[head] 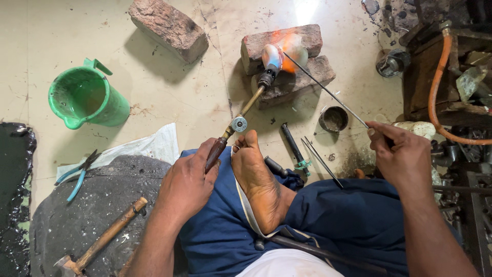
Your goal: The person inspects a white plastic pipe fitting, taps it with a metal rod, and then uses a blowtorch to heat the fitting while it rests on bricks. They also use a metal rod to adjust the heated area.
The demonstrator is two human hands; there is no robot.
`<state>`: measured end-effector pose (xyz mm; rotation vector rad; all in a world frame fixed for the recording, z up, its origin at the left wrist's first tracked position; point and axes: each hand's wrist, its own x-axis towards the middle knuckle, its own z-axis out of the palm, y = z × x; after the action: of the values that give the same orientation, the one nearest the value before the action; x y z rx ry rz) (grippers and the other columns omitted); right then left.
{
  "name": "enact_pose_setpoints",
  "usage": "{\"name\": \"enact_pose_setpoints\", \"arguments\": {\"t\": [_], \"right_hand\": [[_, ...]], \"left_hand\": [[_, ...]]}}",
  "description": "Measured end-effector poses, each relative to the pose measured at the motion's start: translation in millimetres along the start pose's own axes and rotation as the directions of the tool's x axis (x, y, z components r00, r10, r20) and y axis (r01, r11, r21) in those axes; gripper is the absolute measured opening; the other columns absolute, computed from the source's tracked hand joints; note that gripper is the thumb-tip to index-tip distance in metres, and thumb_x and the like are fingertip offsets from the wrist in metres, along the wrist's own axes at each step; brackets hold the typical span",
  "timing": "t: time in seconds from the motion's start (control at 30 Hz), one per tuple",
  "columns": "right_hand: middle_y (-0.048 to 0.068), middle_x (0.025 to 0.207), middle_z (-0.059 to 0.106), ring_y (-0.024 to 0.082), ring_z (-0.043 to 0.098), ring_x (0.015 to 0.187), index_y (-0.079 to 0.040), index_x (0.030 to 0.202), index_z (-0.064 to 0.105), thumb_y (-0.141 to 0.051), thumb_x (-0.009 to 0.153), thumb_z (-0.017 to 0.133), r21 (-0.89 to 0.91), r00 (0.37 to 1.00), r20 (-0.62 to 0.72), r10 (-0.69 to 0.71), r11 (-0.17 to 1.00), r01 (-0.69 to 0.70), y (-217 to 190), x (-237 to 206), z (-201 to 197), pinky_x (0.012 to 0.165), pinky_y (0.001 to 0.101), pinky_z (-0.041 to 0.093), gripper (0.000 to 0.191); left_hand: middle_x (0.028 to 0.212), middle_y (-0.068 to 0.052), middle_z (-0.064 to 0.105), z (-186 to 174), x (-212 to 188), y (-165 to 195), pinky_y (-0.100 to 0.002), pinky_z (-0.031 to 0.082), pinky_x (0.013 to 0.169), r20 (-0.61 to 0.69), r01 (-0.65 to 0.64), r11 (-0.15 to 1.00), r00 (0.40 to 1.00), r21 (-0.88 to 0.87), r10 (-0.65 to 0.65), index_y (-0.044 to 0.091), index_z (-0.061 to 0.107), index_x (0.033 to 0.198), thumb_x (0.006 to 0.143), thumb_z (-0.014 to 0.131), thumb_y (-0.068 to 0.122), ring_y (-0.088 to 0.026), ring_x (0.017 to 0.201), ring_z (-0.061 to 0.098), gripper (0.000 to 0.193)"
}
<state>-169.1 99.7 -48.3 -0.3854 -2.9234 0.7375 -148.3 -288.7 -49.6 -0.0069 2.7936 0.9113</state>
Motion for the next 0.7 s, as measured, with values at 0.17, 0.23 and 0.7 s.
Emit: {"name": "enact_pose_setpoints", "arguments": {"t": [0.17, 0.23, 0.7], "right_hand": [[0.007, 0.080, 0.076, 0.013, 0.070, 0.066, -0.016, 0.123, 0.079, -0.021, 0.103, 0.071, -0.025, 1.000, 0.000, -0.002, 1.000, 0.002, 0.9, 0.1, 0.4, 0.061, 0.0309, 0.055, 0.023], [0.007, 0.080, 0.076, 0.014, 0.070, 0.066, -0.016, 0.122, 0.079, -0.022, 0.103, 0.071, -0.060, 1.000, 0.002, -0.015, 0.998, 0.016, 1.5, -0.5, 0.9, 0.062, 0.0309, 0.056, 0.022], [0.007, 0.082, 0.077, 0.014, 0.074, 0.071, -0.017, 0.122, 0.079, -0.024, 0.102, 0.070, -0.045, 0.999, 0.034, 0.020, 0.999, -0.018, 1.5, -1.2, 1.9, 0.067, 0.0317, 0.059, 0.023]], "left_hand": [[0.098, -0.020, 0.075, 0.0, 0.3, -0.1, -0.052, 0.055, 0.081, 0.014, 0.020, 1.000, 1.000, 0.004, -0.020, 0.016, 0.055, 0.140, 0.093, 0.065, 0.032, -0.042, 0.092, 0.071, 0.051], [0.098, -0.020, 0.074, 0.2, 0.3, 0.0, -0.052, 0.055, 0.082, 0.021, 0.031, 0.999, 0.999, 0.008, -0.031, 0.016, 0.054, 0.141, 0.093, 0.065, 0.032, -0.042, 0.092, 0.071, 0.051], [0.098, -0.020, 0.075, 0.6, -1.0, -0.4, -0.052, 0.055, 0.082, 0.002, -0.002, 1.000, 1.000, -0.014, 0.002, 0.016, 0.055, 0.140, 0.093, 0.065, 0.030, -0.042, 0.093, 0.071, 0.051]]}}
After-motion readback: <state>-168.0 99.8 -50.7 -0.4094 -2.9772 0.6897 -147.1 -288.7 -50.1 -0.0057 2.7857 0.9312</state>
